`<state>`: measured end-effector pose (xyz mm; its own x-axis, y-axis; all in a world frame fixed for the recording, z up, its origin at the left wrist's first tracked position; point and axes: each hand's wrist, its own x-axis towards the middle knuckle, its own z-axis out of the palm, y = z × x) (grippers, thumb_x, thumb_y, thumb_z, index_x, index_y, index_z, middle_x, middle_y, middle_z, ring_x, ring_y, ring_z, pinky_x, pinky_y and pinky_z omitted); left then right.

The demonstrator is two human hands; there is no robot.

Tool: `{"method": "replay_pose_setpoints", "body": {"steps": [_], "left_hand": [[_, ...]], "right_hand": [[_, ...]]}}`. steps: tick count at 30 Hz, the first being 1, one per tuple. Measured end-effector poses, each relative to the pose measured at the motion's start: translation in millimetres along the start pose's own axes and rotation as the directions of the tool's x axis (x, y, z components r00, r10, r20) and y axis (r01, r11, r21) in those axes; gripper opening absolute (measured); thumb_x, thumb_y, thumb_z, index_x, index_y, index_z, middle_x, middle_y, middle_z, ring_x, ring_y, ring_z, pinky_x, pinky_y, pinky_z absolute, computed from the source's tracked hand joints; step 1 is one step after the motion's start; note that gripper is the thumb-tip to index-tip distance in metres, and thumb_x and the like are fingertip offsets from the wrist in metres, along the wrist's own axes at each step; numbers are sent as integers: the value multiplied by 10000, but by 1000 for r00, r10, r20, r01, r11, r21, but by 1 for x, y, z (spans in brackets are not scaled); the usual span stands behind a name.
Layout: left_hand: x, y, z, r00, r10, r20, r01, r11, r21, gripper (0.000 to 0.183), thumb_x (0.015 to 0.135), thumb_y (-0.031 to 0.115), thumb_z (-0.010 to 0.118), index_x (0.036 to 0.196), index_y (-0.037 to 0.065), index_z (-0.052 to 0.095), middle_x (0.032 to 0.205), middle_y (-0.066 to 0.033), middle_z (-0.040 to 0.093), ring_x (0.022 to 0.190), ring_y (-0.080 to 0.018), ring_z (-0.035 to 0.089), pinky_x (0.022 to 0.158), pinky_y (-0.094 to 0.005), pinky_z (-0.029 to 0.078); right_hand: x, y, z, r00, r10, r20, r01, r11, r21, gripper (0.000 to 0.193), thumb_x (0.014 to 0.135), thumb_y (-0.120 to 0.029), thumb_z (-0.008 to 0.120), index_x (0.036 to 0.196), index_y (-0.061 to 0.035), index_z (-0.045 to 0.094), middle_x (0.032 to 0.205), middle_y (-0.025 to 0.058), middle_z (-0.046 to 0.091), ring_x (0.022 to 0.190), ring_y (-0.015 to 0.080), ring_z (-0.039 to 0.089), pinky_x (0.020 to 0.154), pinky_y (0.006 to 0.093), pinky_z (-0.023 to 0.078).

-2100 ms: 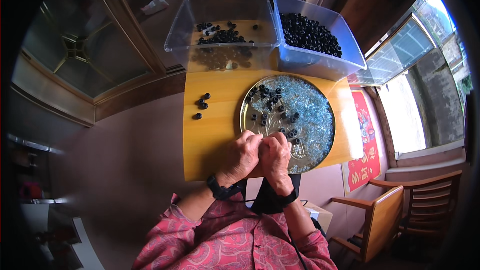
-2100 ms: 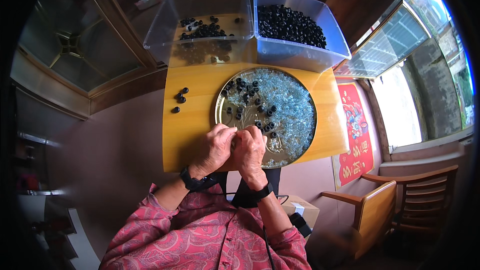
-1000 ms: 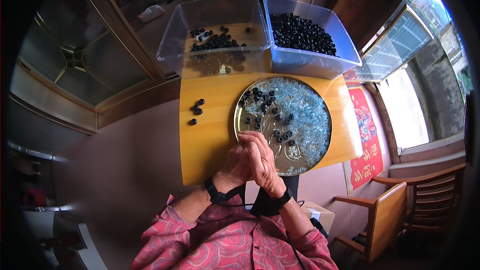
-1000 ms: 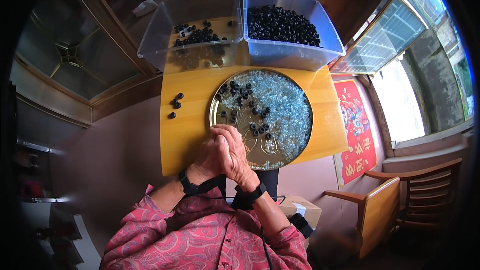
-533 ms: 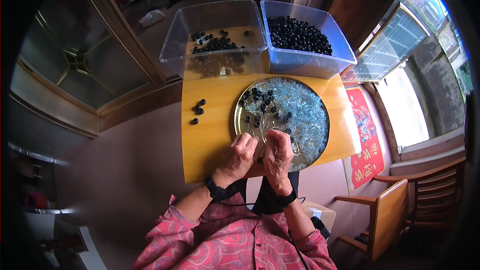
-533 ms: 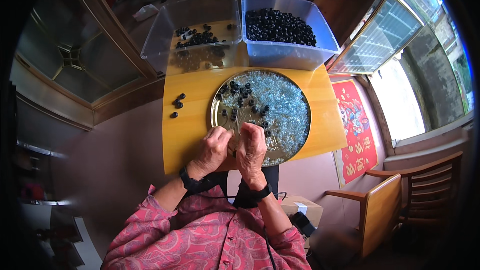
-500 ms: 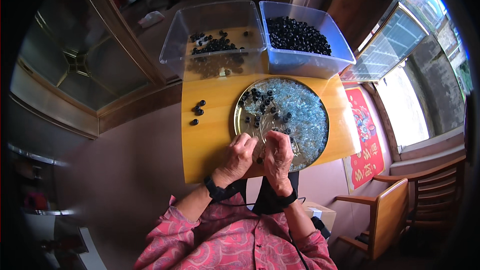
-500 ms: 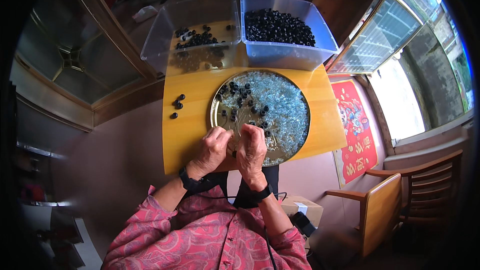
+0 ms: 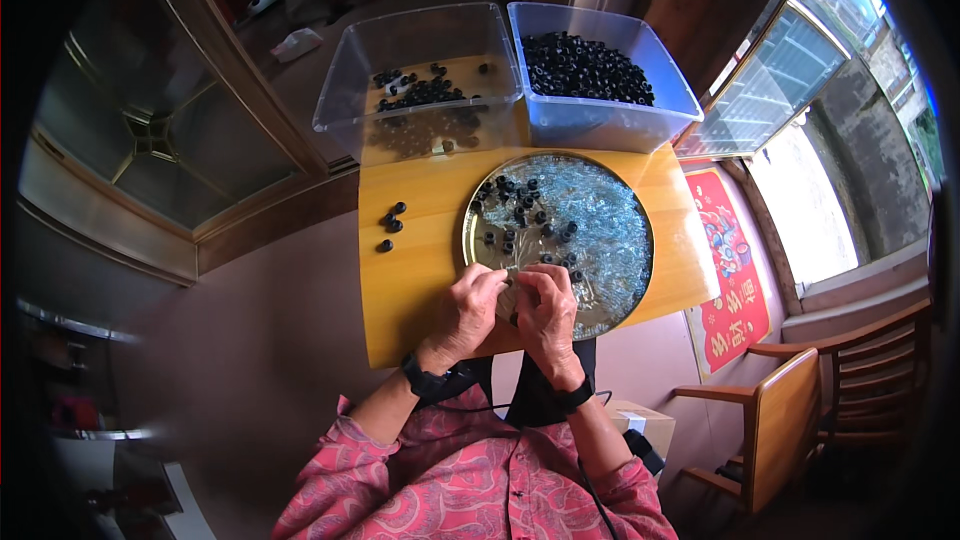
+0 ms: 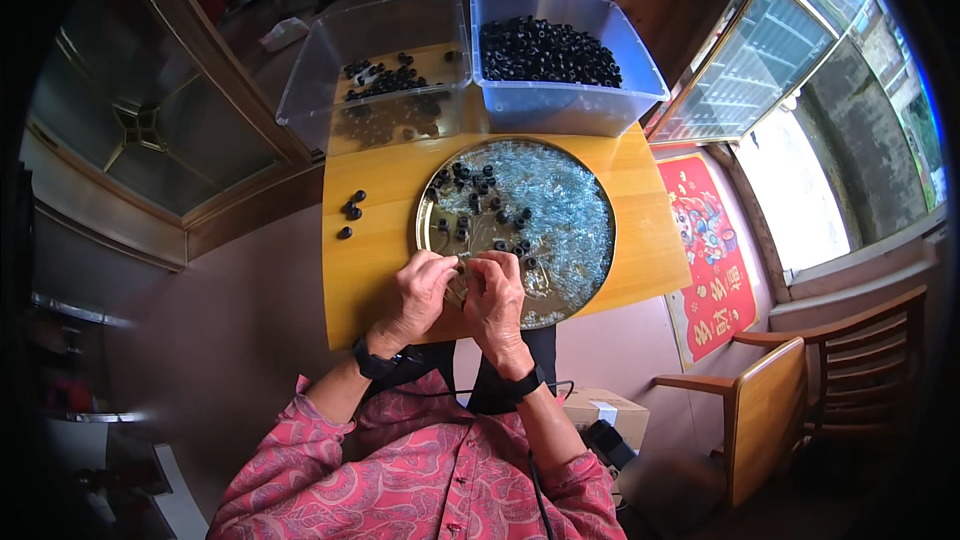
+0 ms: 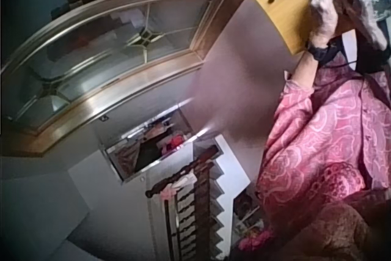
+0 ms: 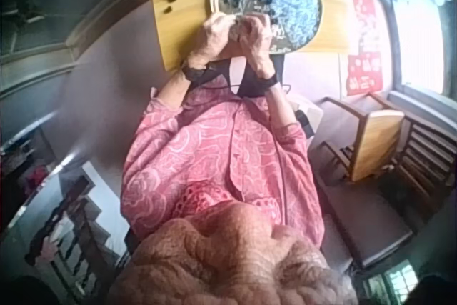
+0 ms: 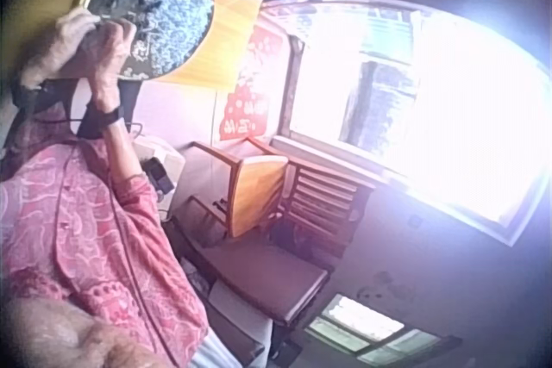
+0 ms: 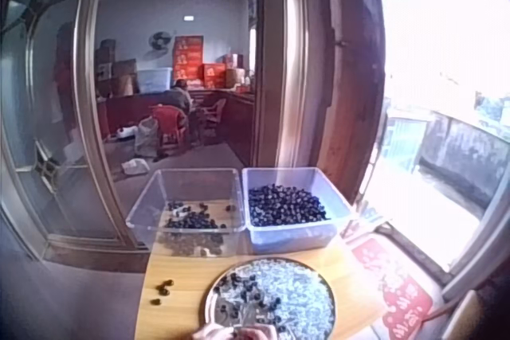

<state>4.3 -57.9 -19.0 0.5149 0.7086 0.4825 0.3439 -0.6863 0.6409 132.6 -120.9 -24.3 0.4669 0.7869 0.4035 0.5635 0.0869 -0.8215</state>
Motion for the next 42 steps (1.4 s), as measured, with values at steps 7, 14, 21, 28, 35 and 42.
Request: {"method": "replay_pose_setpoints", "body": {"steps": [7,14,21,28,35,42], "left_hand": [[-3,-3,-5,969,-236,-76,198,920,-337,124,919,-5,614,1024,-8,680,872,-94,637,697,-166,627,611,-284,508],[-9,-4,-9,858,-497,132,452,607,-653,165,972,52,573,1073,5,694,863,-7,643,666,-57,591,602,-209,519],[-14,-6,-18,735,-582,348,490,100,-866,206,967,125,622,1121,7,690,885,-47,681,701,-64,597,634,-210,516],[-28,-13,-19,725,-573,383,437,-47,-898,223,970,110,611,1154,4,679,922,-76,690,730,-76,607,655,-218,529],[-32,-16,-21,749,-539,386,346,-179,-921,238,976,104,600,1178,-7,662,950,-105,685,767,-98,623,668,-235,543],[-32,-16,-23,755,-520,401,381,-149,-912,230,976,110,603,1162,-10,665,954,-110,683,772,-105,629,681,-241,555]], "right_hand": [[2,5,-4,1000,-16,25,17,999,-44,152,800,56,646,940,0,655,1025,143,642,885,292,675,744,348,563],[18,3,-11,991,-104,78,114,986,-125,126,844,29,606,961,-16,606,1013,170,600,833,375,633,685,438,529],[53,-6,-14,970,-132,202,200,910,-363,268,808,11,596,1071,-16,637,1053,135,604,1002,338,573,837,425,496],[41,-4,-8,967,-82,242,167,920,-354,171,825,-27,622,989,-22,670,968,135,621,926,331,604,783,420,507],[30,-1,-38,982,-55,182,111,945,-309,144,830,4,630,958,-23,690,941,135,649,866,330,647,763,403,522],[17,-1,-59,980,-2,197,68,941,-332,148,819,7,636,954,-23,688,913,135,650,832,332,656,718,405,530]]}}
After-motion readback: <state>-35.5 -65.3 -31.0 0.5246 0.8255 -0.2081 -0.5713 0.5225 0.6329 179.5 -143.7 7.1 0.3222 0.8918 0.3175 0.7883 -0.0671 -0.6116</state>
